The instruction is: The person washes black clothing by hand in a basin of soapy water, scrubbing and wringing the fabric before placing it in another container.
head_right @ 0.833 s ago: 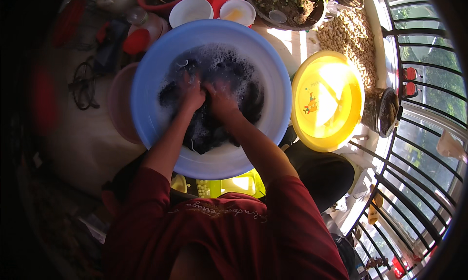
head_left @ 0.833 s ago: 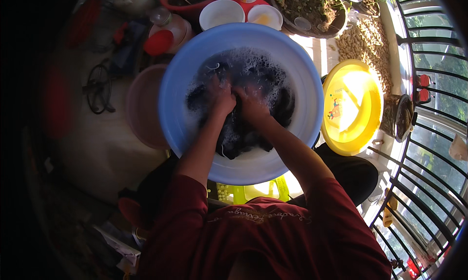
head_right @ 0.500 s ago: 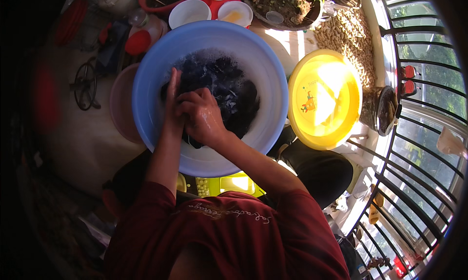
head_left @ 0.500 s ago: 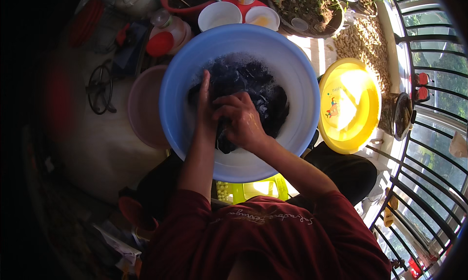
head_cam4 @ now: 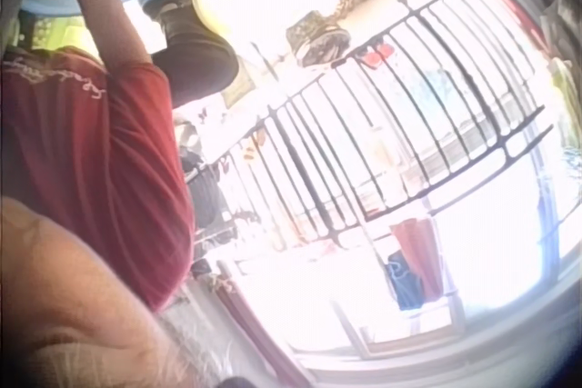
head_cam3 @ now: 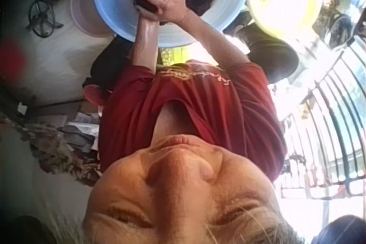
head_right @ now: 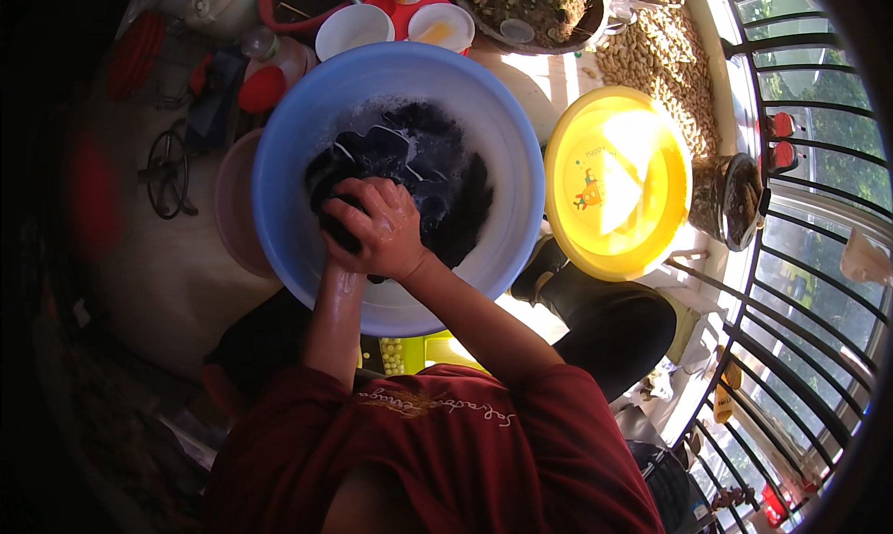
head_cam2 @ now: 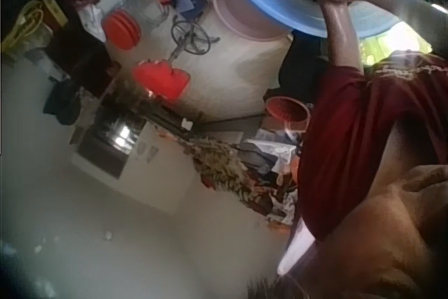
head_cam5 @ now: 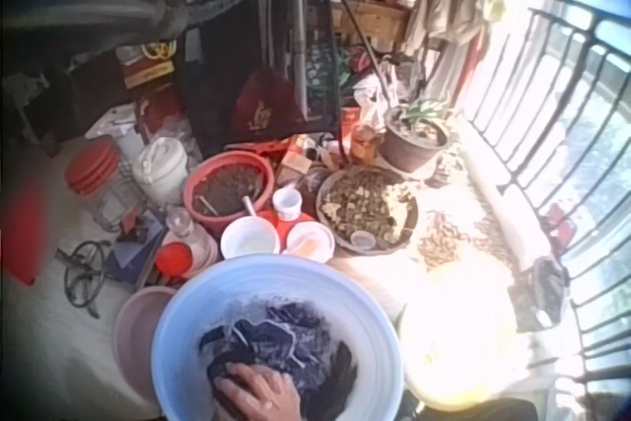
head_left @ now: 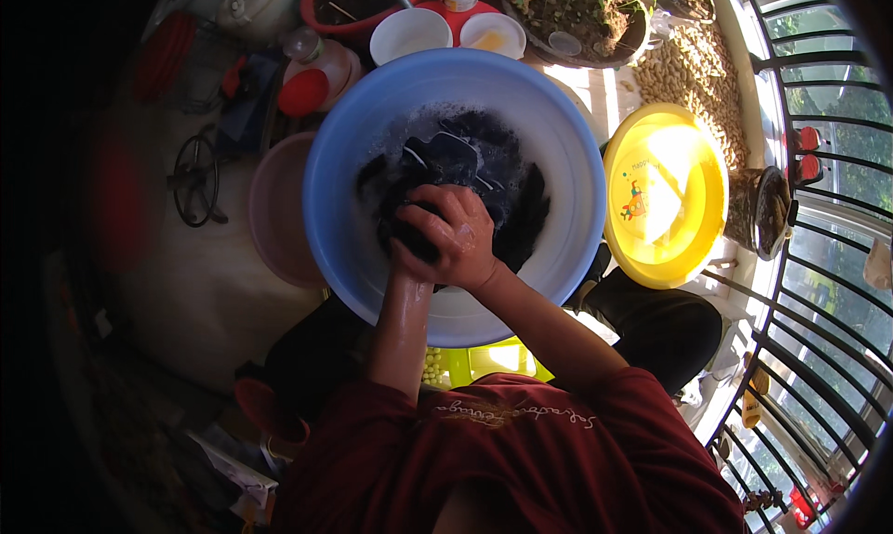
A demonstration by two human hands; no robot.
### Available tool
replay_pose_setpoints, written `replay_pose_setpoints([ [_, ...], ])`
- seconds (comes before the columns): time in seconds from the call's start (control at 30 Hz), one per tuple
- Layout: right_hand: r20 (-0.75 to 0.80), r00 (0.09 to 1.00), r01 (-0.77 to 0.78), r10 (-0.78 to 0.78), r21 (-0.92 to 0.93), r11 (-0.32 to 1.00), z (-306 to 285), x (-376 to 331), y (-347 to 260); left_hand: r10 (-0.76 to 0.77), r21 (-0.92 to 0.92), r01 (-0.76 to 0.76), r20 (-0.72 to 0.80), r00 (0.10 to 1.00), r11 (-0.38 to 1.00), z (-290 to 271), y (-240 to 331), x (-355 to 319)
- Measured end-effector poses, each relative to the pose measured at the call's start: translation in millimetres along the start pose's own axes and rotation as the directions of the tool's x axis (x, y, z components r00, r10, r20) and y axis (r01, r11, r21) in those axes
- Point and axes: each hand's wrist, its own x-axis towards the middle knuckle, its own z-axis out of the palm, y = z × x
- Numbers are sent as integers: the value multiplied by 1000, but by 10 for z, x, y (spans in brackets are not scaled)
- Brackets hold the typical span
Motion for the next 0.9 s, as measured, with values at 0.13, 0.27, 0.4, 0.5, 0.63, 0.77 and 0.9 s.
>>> replay_pose_setpoints([
  [0.13,-60,967,-239,246,108,965,60,69,291,66,128,-62,-29,997,990,99,-6,169],
  [0.27,86,776,-630,625,150,762,52,106,675,237,301,-163,-225,945,939,9,66,276],
  [0.4,74,726,-658,683,-212,723,8,-55,1007,274,804,-119,-56,960,583,147,299,359],
  [0.5,192,854,-354,484,-467,810,118,-330,835,353,858,-286,449,821,-426,-188,254,625],
  [0.63,371,840,-83,395,-631,771,435,-794,809,279,736,-83,356,892,-672,-424,-62,752],
  [0.77,420,717,-319,556,-512,798,610,-822,1100,221,732,-18,229,948,-682,-352,-76,906],
  [0.9,477,545,-607,690,-343,717,532,-393,1259,28,949,-149,163,986,-276,-578,72,1204],
])
